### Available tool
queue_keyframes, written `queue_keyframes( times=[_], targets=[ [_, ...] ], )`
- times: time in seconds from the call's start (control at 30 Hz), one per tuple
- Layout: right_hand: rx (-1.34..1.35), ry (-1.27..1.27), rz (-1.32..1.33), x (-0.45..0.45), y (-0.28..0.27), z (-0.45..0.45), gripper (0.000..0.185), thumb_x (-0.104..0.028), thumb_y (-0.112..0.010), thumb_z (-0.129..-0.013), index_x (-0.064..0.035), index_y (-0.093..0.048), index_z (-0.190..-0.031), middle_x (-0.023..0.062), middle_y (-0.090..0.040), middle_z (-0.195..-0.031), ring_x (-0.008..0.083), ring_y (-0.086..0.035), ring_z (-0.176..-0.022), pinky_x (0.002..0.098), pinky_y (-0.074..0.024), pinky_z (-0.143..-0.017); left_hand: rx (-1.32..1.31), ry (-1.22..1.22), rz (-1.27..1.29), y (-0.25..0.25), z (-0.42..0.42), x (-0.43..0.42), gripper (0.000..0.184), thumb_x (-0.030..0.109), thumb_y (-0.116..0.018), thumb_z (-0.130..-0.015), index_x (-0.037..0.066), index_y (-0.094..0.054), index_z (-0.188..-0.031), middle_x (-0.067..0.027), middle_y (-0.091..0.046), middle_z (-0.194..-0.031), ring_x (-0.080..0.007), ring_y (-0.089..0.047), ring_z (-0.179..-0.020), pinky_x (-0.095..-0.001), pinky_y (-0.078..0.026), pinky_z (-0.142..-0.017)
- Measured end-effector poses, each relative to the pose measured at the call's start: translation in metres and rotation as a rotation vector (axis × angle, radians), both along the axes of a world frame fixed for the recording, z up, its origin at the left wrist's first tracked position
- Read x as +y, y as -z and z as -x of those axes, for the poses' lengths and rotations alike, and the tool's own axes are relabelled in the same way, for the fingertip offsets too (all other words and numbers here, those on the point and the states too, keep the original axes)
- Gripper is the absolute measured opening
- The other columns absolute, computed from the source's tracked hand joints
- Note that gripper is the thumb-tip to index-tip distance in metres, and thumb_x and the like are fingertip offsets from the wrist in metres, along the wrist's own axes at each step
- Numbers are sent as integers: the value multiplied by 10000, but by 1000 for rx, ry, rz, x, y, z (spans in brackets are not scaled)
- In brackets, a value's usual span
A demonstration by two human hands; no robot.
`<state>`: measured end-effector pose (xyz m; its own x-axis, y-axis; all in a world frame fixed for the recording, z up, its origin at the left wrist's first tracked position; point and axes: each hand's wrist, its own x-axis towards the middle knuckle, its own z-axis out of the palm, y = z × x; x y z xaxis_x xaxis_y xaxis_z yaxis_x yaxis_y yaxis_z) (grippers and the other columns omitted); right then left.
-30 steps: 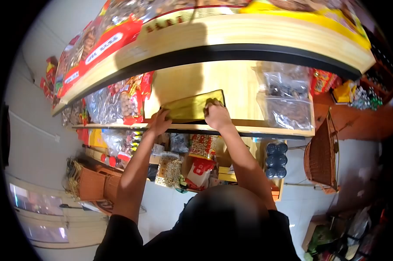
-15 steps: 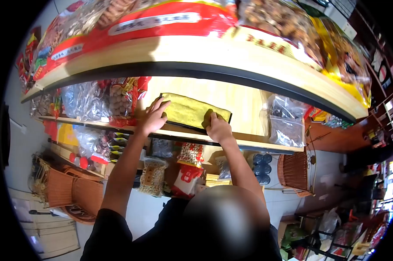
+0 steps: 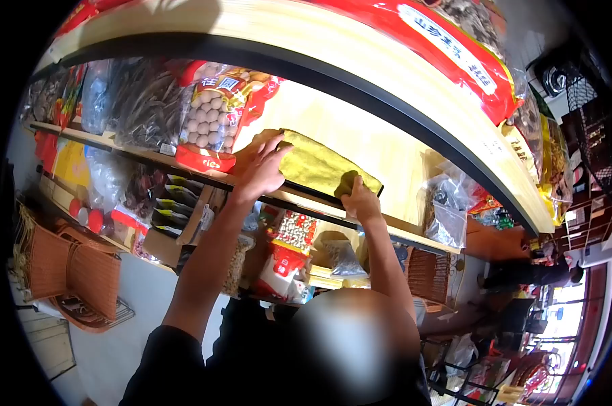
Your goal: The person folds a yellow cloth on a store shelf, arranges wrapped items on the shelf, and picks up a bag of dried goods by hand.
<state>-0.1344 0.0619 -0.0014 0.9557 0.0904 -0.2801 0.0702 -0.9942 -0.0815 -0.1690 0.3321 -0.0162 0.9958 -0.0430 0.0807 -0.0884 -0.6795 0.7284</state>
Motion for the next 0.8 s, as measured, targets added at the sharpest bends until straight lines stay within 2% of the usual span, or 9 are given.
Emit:
queue_keyframes(
  times=[0.13, 0.23, 0.3, 0.33, 0.47, 0.6, 0.67, 0.77, 0.8],
  targets=[
    [-41, 15, -49, -2, 6, 4, 587, -297, -554, -828, -19, -377, -1314, 296, -644, -1100, 441, -625, -1034, 477, -500, -905, 66, -6, -53, -5, 2, 0, 729, -48, -517, -731, 193, -484, -1418, -61, -199, -1607, -403, -185, -1456, -553, -142, -1183],
    [-160, 40, -168, -8, 12, 11, 520, -292, -562, -810, -20, -455, -1241, 302, -656, -1033, 463, -633, -971, 499, -507, -865, 110, 29, -59, -5, 1, 1, 734, -47, -514, -734, 193, -477, -1426, -54, -175, -1620, -406, -179, -1460, -541, -136, -1187],
    [-310, 15, -377, -11, 15, 17, 450, -290, -578, -793, -14, -525, -1144, 302, -662, -972, 478, -633, -923, 518, -507, -834, 115, 40, -15, -4, 0, 3, 737, -48, -512, -736, 201, -475, -1429, -48, -165, -1624, -409, -173, -1462, -535, -132, -1190],
    [-330, 28, -388, -10, 14, 18, 424, -299, -595, -786, -10, -557, -1094, 292, -666, -962, 472, -631, -926, 519, -503, -834, 123, 46, 26, -3, -1, 3, 741, -48, -510, -737, 209, -473, -1431, -42, -156, -1628, -412, -167, -1464, -529, -128, -1192],
    [-301, 109, -339, -6, 10, 19, 408, -275, -631, -784, -17, -571, -1094, 275, -667, -1008, 466, -618, -983, 503, -494, -850, 126, 38, -28, -3, -2, 1, 735, -42, -512, -742, 227, -481, -1425, -35, -167, -1627, -420, -162, -1466, -520, -135, -1194],
    [-305, 61, -324, -10, 17, 15, 456, -309, -602, -782, -7, -533, -1116, 295, -665, -952, 470, -632, -922, 514, -504, -832, 111, 9, -111, -3, 0, 0, 726, -38, -521, -741, 231, -496, -1414, -38, -187, -1622, -431, -192, -1455, -509, -153, -1195],
    [-284, 56, -324, -10, 16, 13, 458, -303, -600, -777, 0, -524, -1112, 300, -662, -943, 472, -633, -910, 511, -506, -825, 81, 9, -12, 0, -2, 1, 707, -46, -523, -734, 208, -517, -1394, -60, -209, -1613, -428, -209, -1450, -495, -167, -1198],
    [-259, 52, -305, -9, 13, 13, 450, -299, -599, -771, 5, -520, -1094, 306, -660, -931, 476, -634, -896, 512, -508, -817, -15, 23, -52, 7, -5, 2, 686, -51, -524, -727, 181, -537, -1372, -91, -240, -1597, -421, -223, -1446, -486, -186, -1197],
    [-272, 33, -307, -9, 14, 13, 460, -299, -587, -768, 6, -507, -1103, 311, -659, -919, 481, -634, -891, 514, -509, -810, -74, 2, -38, 10, -3, 1, 626, -44, -526, -726, 141, -569, -1322, -115, -314, -1553, -417, -272, -1422, -487, -197, -1193]
  ],
)
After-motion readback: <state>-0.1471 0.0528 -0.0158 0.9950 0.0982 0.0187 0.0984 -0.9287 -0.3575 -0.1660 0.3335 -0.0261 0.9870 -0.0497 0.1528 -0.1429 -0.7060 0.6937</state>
